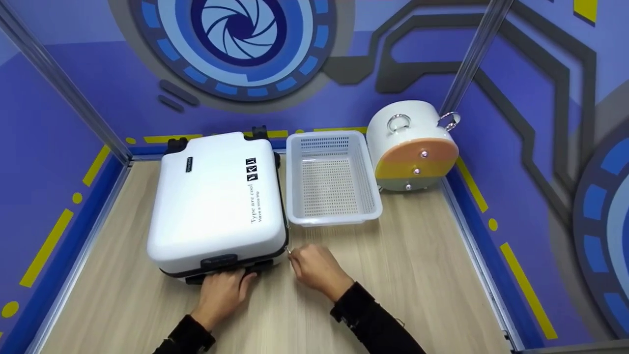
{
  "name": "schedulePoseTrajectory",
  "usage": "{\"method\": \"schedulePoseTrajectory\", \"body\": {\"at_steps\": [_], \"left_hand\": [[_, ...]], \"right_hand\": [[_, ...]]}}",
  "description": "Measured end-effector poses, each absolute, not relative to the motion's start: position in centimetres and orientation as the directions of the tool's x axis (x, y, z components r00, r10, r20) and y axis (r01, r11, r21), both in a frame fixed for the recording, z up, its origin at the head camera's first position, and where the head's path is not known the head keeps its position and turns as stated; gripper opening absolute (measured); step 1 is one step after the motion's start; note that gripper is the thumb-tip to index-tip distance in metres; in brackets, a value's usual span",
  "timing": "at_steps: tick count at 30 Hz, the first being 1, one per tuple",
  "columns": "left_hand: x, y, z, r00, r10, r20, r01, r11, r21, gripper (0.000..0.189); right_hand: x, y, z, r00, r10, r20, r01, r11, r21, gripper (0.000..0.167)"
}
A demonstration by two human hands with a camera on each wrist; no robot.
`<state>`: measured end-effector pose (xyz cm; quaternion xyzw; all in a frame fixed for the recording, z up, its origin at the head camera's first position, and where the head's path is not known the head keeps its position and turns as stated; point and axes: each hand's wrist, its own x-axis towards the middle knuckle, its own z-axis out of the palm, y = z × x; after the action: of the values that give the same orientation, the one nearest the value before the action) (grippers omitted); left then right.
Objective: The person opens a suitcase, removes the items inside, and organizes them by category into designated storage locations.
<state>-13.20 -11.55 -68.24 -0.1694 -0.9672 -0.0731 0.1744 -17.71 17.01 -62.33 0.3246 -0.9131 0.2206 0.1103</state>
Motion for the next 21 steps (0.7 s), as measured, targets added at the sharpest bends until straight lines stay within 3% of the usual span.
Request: {"method": "schedulePoseTrajectory", "body": {"at_steps": [13, 21], "left_hand": [[-13.0, -11.7, -68.0, -0.880, 0.303, 0.366, 0.357, 0.930, 0.088, 0.049], [-13.0, -11.6, -68.3, -0.871, 0.313, 0.380, 0.366, 0.927, 0.076, 0.049]], "right_hand": [[-16.5, 14.5, -62.6, -0.695, -0.635, 0.337, -0.719, 0.625, -0.305, 0.034], [-16.2, 11.4, -63.5, -0.657, -0.659, 0.366, -0.754, 0.593, -0.284, 0.028]]}}
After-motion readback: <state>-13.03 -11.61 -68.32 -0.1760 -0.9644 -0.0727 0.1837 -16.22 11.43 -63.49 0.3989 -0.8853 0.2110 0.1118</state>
